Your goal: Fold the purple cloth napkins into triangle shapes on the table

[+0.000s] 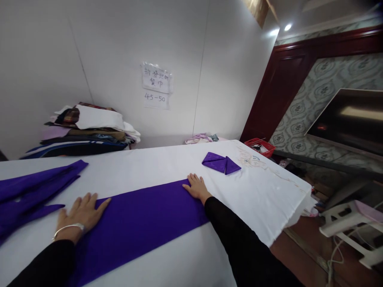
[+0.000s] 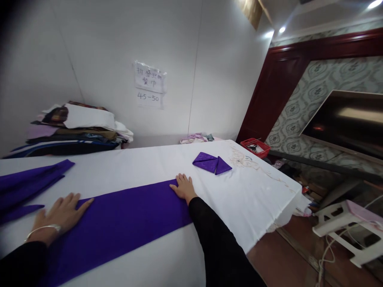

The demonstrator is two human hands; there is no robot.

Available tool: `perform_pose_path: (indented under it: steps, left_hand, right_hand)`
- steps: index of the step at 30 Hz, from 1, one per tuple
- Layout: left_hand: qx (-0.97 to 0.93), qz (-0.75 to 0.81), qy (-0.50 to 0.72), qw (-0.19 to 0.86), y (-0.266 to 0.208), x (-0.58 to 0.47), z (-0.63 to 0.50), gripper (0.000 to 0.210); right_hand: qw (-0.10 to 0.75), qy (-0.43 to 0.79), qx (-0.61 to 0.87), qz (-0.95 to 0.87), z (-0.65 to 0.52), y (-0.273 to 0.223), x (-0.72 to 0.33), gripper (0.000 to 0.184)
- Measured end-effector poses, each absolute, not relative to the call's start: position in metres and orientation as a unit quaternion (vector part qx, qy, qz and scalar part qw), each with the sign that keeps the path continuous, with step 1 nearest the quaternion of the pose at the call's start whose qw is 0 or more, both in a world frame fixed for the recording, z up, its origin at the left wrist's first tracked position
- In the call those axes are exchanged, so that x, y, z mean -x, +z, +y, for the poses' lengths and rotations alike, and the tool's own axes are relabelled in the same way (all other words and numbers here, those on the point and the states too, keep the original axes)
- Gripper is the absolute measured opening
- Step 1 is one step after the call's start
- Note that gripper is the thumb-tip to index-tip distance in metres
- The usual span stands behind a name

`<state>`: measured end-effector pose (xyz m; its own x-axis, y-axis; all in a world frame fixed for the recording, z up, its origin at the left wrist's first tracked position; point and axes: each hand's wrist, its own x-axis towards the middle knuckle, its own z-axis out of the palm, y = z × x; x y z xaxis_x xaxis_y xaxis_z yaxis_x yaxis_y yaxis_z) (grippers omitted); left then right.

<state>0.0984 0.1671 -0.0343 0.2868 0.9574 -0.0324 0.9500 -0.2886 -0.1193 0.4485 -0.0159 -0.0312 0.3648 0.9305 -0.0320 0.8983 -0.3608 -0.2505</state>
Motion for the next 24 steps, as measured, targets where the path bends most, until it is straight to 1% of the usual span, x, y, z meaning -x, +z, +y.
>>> perform_pose_path:
  steps: [9, 12, 15, 17, 19, 21, 24]
  left_hand:
    - [0.775, -0.629, 0.050, 0.020, -0.040, -0.092, 0.184, 0.073]
    - [0.757, -0.653, 0.012, 0.024, -0.036, -0.119, 0.165, 0.075]
    - [0.836, -0.547, -0.026, -0.030, -0.034, -0.173, 0.120, 0.074]
    - [0.883, -0.464, -0.031, -0.064, -0.036, -0.211, 0.090, 0.071]
    - [0.908, -0.408, -0.040, -0.081, -0.040, -0.234, 0.073, 0.074]
    - [0.908, -0.409, -0.040, -0.083, -0.043, -0.235, 0.073, 0.075]
    - [0.882, -0.463, -0.038, -0.077, -0.042, -0.197, 0.097, 0.075]
  right_hand:
    - [0.089, 0.086, 0.822, -0.556, -0.015, -0.033, -0.449, 0.073]
    - [0.083, 0.084, 0.823, -0.556, -0.015, -0.033, -0.449, 0.073]
    - [0.073, 0.085, 0.827, -0.552, -0.016, -0.034, -0.449, 0.073]
    - [0.067, 0.085, 0.829, -0.549, -0.016, -0.036, -0.449, 0.073]
    - [0.064, 0.082, 0.830, -0.548, -0.016, -0.038, -0.450, 0.074]
    - [0.061, 0.079, 0.829, -0.550, -0.016, -0.041, -0.452, 0.074]
    - [0.057, 0.077, 0.829, -0.551, -0.015, -0.043, -0.453, 0.074]
